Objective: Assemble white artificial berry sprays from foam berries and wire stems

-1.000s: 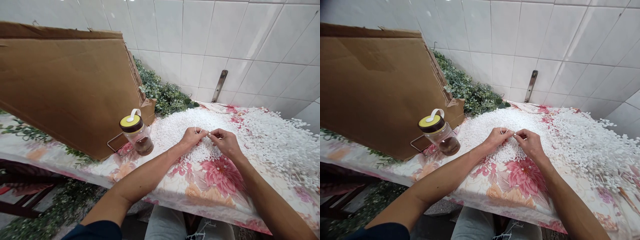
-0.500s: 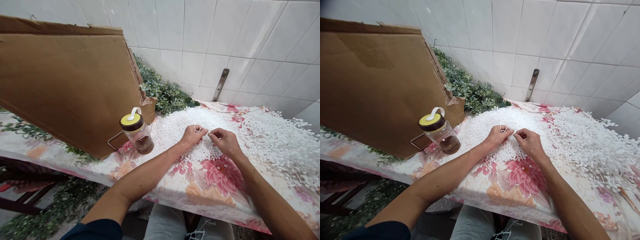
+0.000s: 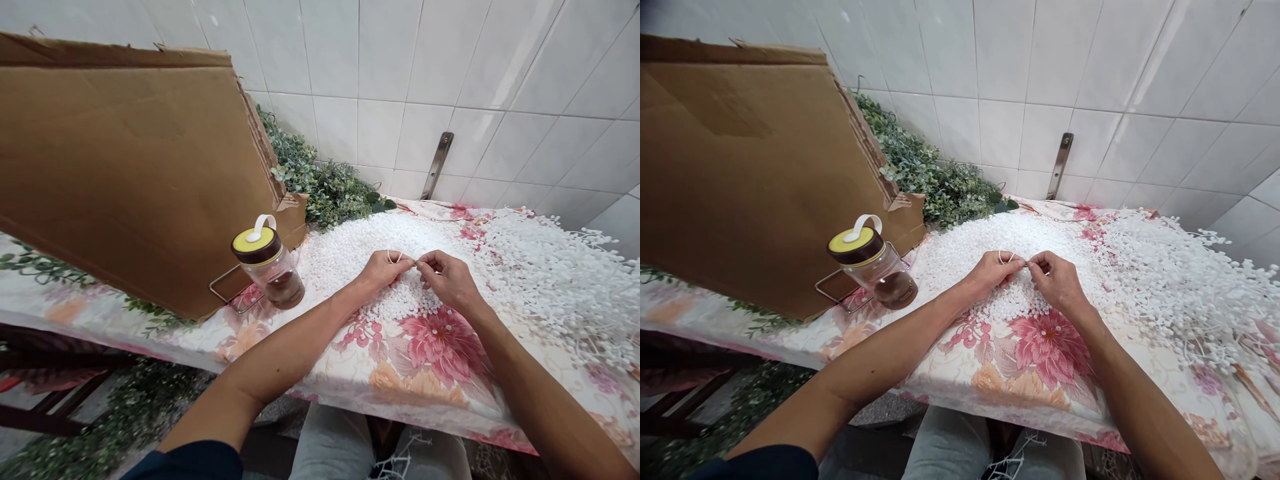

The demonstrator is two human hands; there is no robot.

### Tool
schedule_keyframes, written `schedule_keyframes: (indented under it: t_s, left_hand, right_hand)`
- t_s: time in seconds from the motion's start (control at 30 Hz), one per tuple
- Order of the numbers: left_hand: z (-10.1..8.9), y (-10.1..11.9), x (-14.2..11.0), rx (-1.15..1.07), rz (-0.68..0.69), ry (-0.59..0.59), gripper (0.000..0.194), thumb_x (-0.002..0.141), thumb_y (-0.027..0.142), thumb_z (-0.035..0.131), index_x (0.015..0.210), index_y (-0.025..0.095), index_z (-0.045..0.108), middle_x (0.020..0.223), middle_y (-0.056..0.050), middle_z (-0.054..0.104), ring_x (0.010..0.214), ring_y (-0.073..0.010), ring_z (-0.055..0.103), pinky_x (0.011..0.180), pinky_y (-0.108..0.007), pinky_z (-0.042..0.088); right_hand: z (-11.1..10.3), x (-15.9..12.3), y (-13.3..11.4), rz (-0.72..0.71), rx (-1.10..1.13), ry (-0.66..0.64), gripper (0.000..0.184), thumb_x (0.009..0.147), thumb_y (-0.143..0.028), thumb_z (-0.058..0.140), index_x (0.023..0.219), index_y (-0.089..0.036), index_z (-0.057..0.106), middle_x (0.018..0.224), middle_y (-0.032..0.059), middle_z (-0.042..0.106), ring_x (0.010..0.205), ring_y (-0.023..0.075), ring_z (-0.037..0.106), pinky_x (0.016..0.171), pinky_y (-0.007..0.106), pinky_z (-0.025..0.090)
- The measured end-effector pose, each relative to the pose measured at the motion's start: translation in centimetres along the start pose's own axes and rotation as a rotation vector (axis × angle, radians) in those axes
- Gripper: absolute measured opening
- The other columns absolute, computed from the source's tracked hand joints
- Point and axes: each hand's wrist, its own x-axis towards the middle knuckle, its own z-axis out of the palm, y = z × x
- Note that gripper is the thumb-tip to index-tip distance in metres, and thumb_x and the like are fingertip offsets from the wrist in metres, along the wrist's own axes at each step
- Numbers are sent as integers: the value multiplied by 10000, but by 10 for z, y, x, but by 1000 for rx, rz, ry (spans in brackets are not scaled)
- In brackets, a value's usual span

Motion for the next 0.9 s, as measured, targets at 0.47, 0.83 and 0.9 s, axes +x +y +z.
schedule_keyframes:
  t_s: [0.47, 0.83, 0.9]
  left_hand:
    - [1, -7, 3, 23, 29, 47, 252, 790, 395, 744, 826, 152, 684, 555, 35, 531, 437, -79, 418, 447, -238, 292]
    - [5, -15, 5, 122, 169, 102, 216, 802, 384, 688, 774, 173, 651, 598, 30, 517, 566, -107, 457, 559, -239, 342]
    - [5, -15, 6, 129, 193, 110, 195, 809, 360, 682, 766, 173, 649, 632, 22, 529, 591, -109, 468, 574, -239, 358]
  right_hand:
    - [3, -1, -6, 3, -83, -19, 112, 866, -303, 620, 876, -222, 697, 767, 39, 745, 681, 195, 682, 640, 296, 504]
    - [13, -1, -16, 79, -248, 54, 98, 834, -247, 610, 846, -217, 702, 772, 34, 750, 707, 201, 677, 678, 307, 460]
    - [15, 0, -14, 33, -329, 93, 115, 851, -249, 605, 877, -213, 711, 811, 52, 759, 745, 218, 682, 707, 321, 461]
